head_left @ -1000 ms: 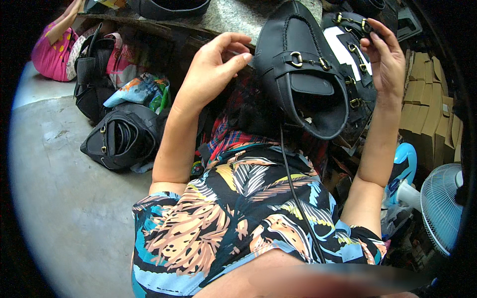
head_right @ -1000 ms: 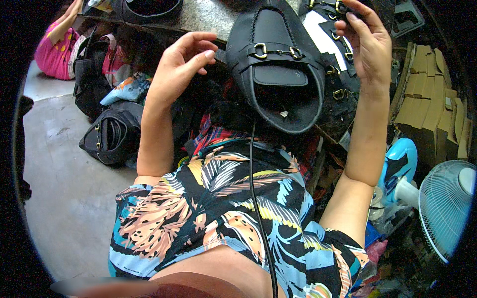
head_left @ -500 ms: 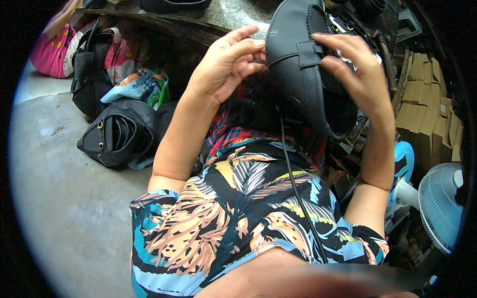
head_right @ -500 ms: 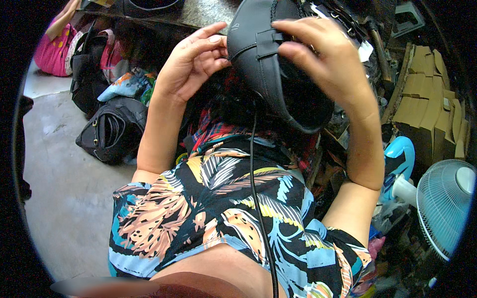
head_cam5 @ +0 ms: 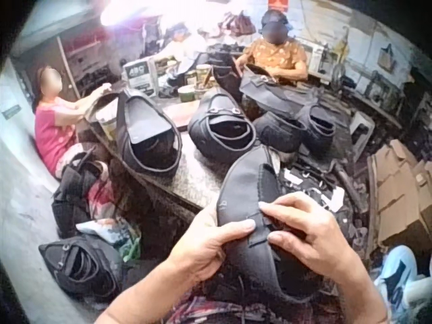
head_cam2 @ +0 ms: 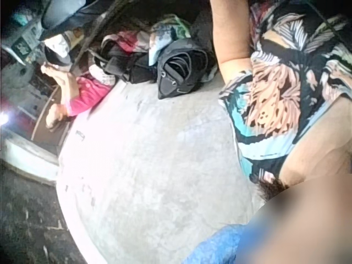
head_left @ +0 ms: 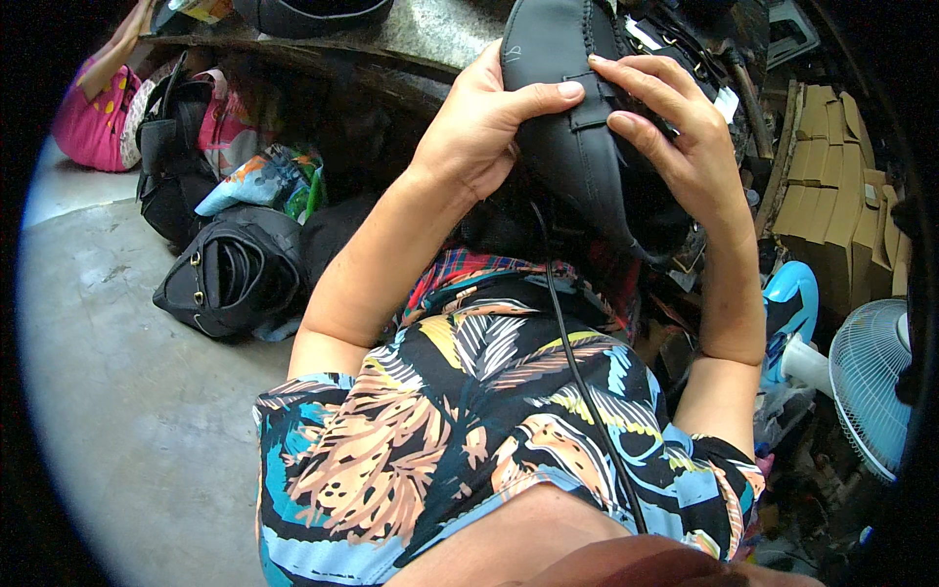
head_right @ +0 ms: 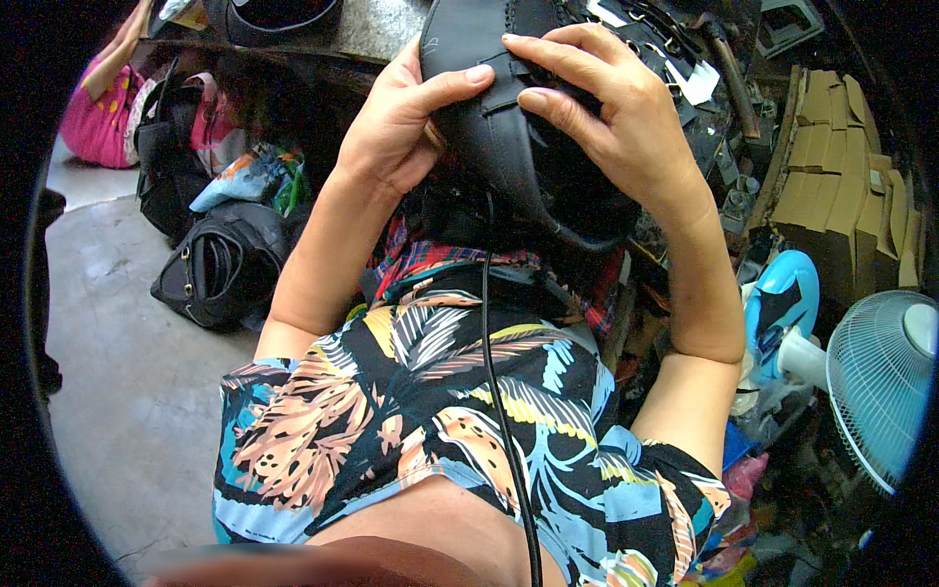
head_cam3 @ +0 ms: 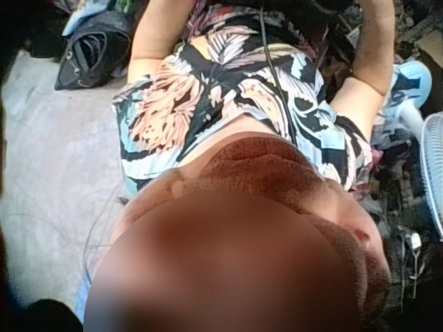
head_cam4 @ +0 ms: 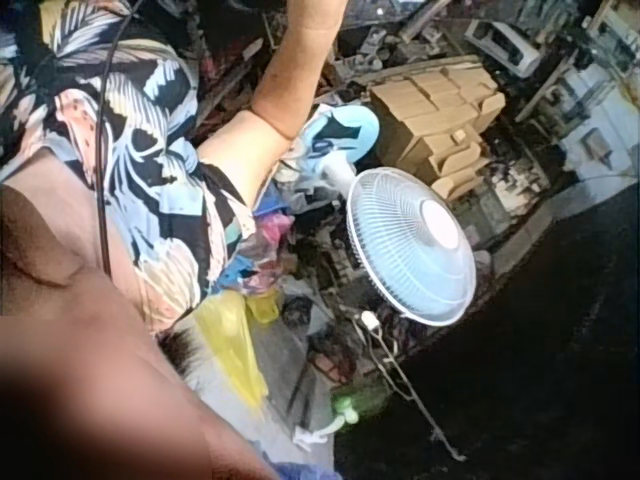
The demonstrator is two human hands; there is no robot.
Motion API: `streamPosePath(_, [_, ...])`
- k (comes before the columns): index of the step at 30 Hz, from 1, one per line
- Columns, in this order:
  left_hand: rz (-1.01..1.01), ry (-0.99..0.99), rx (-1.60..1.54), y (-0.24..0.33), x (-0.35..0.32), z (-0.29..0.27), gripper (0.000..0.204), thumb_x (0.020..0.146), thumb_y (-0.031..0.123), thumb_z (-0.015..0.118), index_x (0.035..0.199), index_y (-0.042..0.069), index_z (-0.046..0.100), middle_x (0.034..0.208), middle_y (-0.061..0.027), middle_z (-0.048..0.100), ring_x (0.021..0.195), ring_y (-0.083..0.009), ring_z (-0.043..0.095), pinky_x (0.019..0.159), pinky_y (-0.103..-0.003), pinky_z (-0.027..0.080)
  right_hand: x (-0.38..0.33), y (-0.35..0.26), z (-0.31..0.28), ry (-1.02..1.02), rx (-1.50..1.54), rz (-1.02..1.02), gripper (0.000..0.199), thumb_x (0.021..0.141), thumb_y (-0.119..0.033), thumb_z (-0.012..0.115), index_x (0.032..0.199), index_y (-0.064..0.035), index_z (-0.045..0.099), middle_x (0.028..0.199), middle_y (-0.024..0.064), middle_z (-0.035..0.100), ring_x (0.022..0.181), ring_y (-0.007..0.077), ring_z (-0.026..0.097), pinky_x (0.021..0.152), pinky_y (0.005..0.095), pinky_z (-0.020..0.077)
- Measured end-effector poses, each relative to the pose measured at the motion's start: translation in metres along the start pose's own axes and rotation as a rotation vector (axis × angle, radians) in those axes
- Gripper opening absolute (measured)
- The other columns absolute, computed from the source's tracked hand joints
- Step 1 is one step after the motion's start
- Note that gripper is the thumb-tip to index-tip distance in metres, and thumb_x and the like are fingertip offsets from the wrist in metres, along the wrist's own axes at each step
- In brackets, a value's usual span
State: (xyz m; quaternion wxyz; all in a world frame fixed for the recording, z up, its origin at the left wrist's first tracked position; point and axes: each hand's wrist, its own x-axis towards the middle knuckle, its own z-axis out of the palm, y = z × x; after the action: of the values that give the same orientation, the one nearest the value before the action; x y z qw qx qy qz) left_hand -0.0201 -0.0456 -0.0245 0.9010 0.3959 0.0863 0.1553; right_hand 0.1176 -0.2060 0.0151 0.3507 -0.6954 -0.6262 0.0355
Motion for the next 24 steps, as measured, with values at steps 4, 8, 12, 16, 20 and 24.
streamPosePath(4, [0.090,-0.084,-0.153,0.011,-0.002,-0.008,0.044,0.083,-0.002,0.067,0.123,0.003,0.051,0.109,-0.0111,0.065,0.096,-0.0204,0.067,0.085,-0.036,0.058,-0.003,0.014,-0.010,0.085,0.215,0.096,0.056,0.097,-0.039,0.054,0.140,-0.0032,0.049,0.135,0.0149,0.055,0.130,0.0239,0.048,0.108,0.0358,0.0368])
streamPosePath(8, [0.123,-0.259,-0.385,0.020,-0.004,-0.026,0.049,0.087,0.000,0.060,0.134,0.005,0.045,0.119,-0.0158,0.063,0.107,-0.0266,0.066,0.093,-0.041,0.056,-0.016,0.025,0.005,0.218,0.918,0.446,0.057,0.095,-0.047,0.056,0.129,-0.0018,0.055,0.121,0.0104,0.062,0.109,0.0181,0.061,0.093,0.0314,0.0486])
streamPosePath(12, [0.074,-0.182,-0.301,0.018,0.003,-0.040,0.051,0.085,0.007,0.067,0.132,0.004,0.047,0.118,-0.0138,0.063,0.104,-0.0250,0.067,0.091,-0.041,0.057,-0.030,0.026,0.024,0.237,1.351,0.715,0.050,0.086,-0.043,0.071,0.111,0.0002,0.061,0.099,0.0088,0.070,0.087,0.0165,0.069,0.080,0.0325,0.0574])
streamPosePath(16, [0.020,-0.088,-0.061,0.017,-0.003,-0.050,0.056,0.080,0.016,0.078,0.126,0.000,0.050,0.113,-0.0136,0.065,0.098,-0.0211,0.068,0.085,-0.036,0.059,-0.026,0.028,0.029,0.287,1.440,0.623,0.038,0.085,-0.028,0.071,0.107,0.0013,0.062,0.097,0.0100,0.070,0.079,0.0166,0.070,0.075,0.0298,0.0590])
streamPosePath(20, [-0.056,-0.077,-0.004,0.028,-0.010,-0.059,0.046,0.081,0.014,0.076,0.119,0.000,0.056,0.104,-0.0116,0.069,0.093,-0.0199,0.069,0.083,-0.034,0.059,-0.023,0.026,0.031,0.289,1.392,0.709,0.036,0.083,-0.022,0.070,0.110,0.0014,0.061,0.099,0.0104,0.070,0.082,0.0178,0.070,0.077,0.0319,0.0593])
streamPosePath(24, [-0.048,-0.056,-0.015,0.027,-0.010,-0.059,0.044,0.081,0.010,0.075,0.120,0.000,0.055,0.105,-0.0114,0.068,0.094,-0.0204,0.069,0.084,-0.033,0.058,-0.022,0.026,0.038,0.279,1.484,0.587,0.046,0.082,-0.021,0.071,0.119,0.0018,0.056,0.103,0.0109,0.069,0.085,0.0193,0.070,0.079,0.0338,0.0593])
